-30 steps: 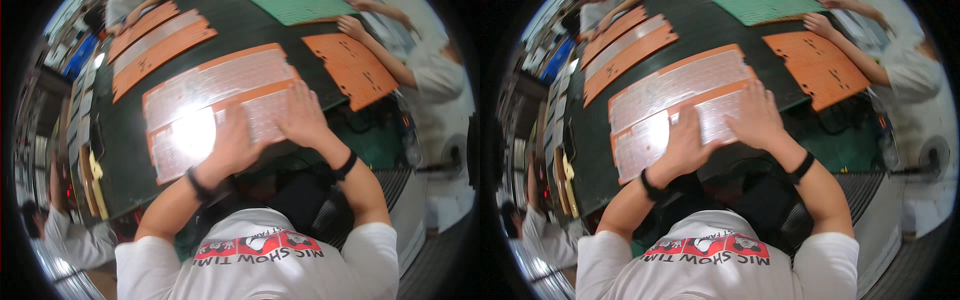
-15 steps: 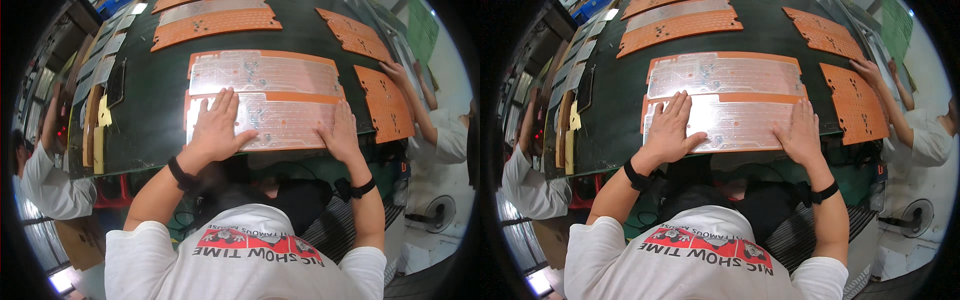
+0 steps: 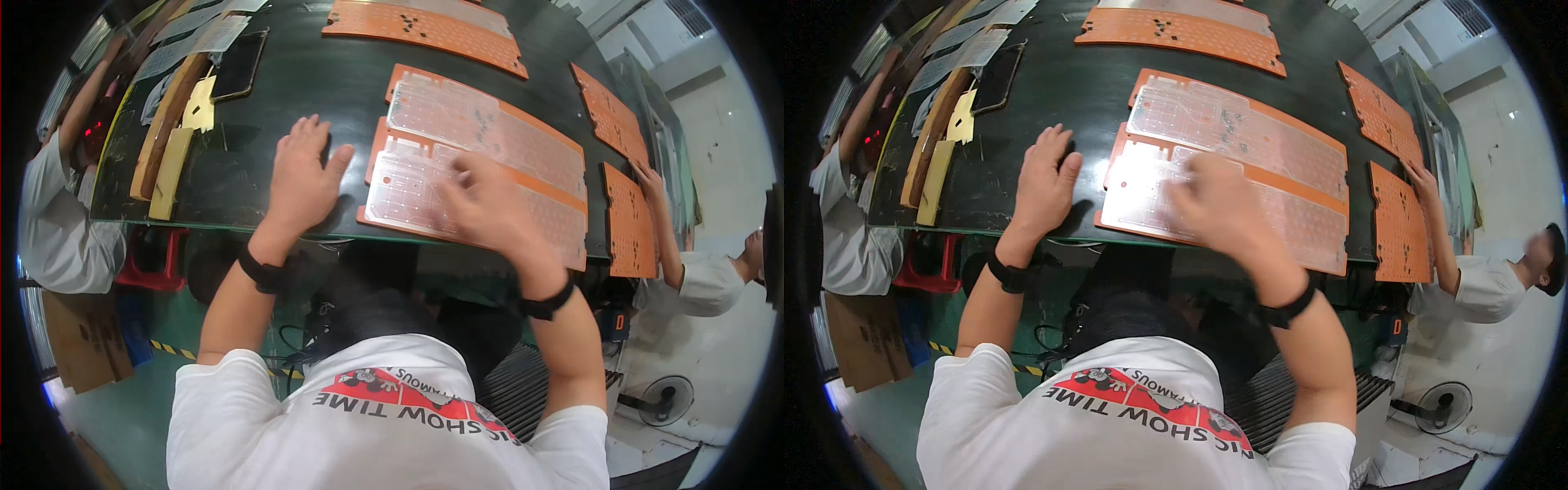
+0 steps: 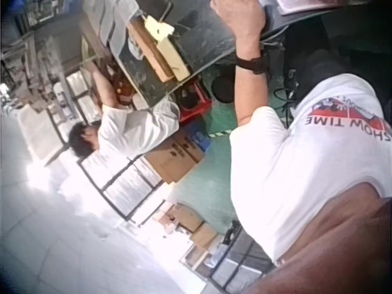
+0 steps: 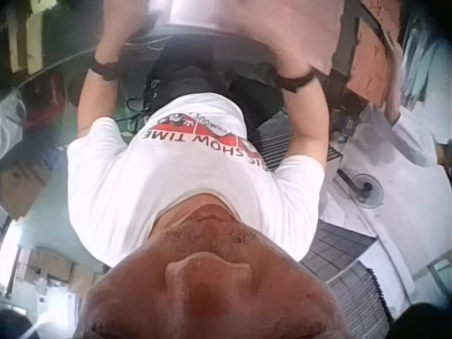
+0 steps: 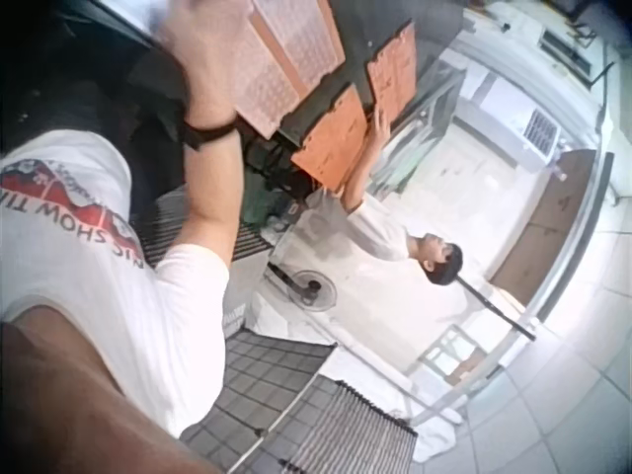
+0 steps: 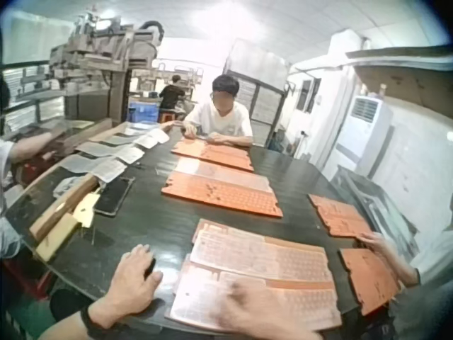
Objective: Assembling keyboard membrane and circuitry components on a production line table.
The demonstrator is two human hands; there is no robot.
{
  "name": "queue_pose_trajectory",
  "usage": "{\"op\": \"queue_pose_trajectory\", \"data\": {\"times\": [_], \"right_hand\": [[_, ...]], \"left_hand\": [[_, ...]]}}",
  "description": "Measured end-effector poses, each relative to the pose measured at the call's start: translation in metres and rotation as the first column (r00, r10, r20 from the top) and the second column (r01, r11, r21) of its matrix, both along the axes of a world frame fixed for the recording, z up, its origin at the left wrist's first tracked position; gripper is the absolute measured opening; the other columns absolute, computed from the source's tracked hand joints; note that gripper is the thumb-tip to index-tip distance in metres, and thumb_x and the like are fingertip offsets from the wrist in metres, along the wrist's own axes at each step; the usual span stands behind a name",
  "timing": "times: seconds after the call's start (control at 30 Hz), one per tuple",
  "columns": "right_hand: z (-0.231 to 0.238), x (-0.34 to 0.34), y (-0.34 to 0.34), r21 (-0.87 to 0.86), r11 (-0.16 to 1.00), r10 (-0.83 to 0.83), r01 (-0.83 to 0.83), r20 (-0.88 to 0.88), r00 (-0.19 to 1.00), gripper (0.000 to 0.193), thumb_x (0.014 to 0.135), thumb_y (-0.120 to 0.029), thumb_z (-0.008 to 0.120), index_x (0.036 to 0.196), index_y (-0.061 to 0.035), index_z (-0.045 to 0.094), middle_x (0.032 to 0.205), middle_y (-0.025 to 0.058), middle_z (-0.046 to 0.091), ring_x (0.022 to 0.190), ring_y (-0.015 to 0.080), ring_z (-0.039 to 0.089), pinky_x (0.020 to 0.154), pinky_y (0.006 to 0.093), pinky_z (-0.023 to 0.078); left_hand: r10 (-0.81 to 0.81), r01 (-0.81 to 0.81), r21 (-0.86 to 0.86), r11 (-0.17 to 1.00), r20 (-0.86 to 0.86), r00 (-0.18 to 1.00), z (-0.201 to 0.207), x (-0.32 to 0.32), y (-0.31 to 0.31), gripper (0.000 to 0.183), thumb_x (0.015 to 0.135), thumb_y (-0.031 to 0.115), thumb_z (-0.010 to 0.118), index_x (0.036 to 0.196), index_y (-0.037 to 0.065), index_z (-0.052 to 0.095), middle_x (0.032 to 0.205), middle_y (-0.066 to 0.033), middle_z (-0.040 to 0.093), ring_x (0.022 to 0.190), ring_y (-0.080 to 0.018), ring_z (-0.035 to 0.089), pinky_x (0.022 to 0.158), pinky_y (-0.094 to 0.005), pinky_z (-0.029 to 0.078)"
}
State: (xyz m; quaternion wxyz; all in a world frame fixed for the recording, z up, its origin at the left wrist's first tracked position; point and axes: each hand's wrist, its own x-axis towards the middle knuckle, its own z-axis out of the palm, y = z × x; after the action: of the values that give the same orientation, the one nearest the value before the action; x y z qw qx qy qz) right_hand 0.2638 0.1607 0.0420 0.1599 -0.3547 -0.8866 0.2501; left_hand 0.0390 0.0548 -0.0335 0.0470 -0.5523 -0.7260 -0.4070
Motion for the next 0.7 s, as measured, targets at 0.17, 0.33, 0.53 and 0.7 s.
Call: {"op": "queue_pose_trajectory", "data": {"times": [0.17,0.33,0.53,0.7], "right_hand": [[-0.021,-0.080,-0.030,0.108,0.975,0.146,-0.196,0.359,0.922,0.033,0.071,-0.029,0.061,0.071,0.0041,0.066,0.072,0.0249,0.063,0.071,0.0385,0.064,0.067,0.0447,0.050],[0.013,-0.059,0.000,-0.062,0.993,0.114,-0.100,0.288,0.951,0.026,0.070,-0.022,0.057,0.068,0.0030,0.065,0.068,0.0243,0.061,0.066,0.0335,0.063,0.063,0.0399,0.049],[0.096,0.056,0.096,-0.394,0.918,0.022,0.037,0.144,0.989,0.018,0.076,-0.018,0.055,0.066,-0.0032,0.056,0.062,-0.0033,0.047,0.058,0.0058,0.042,0.052,0.0239,0.034],[0.196,0.181,0.133,-0.183,0.900,-0.333,0.395,0.294,0.896,0.014,0.078,-0.020,0.057,0.072,-0.0073,0.059,0.065,-0.0073,0.047,0.060,0.0029,0.042,0.052,0.0202,0.031]], "left_hand": [[-0.025,0.023,-0.050,0.998,-0.024,0.999,0.003,0.006,0.000,0.051,0.093,0.041,0.046,0.112,-0.006,0.057,0.123,-0.0267,0.051,0.120,-0.0414,0.044,0.100,-0.0434,0.034],[-0.069,0.063,0.106,0.992,0.051,0.996,0.008,0.016,-0.008,0.044,0.088,0.035,0.055,0.105,-0.005,0.058,0.117,-0.0265,0.055,0.115,-0.0427,0.047,0.096,-0.0454,0.036],[-0.628,0.539,0.380,0.752,0.164,0.761,0.038,0.091,-0.016,0.035,0.069,0.020,0.074,0.091,-0.004,0.061,0.100,-0.0193,0.061,0.097,-0.0366,0.058,0.083,-0.0433,0.044],[-0.923,0.910,0.265,0.320,0.303,0.237,0.040,0.206,0.030,0.034,0.080,0.024,0.066,0.098,-0.005,0.058,0.102,-0.0188,0.059,0.096,-0.0350,0.057,0.083,-0.0393,0.046]]}}
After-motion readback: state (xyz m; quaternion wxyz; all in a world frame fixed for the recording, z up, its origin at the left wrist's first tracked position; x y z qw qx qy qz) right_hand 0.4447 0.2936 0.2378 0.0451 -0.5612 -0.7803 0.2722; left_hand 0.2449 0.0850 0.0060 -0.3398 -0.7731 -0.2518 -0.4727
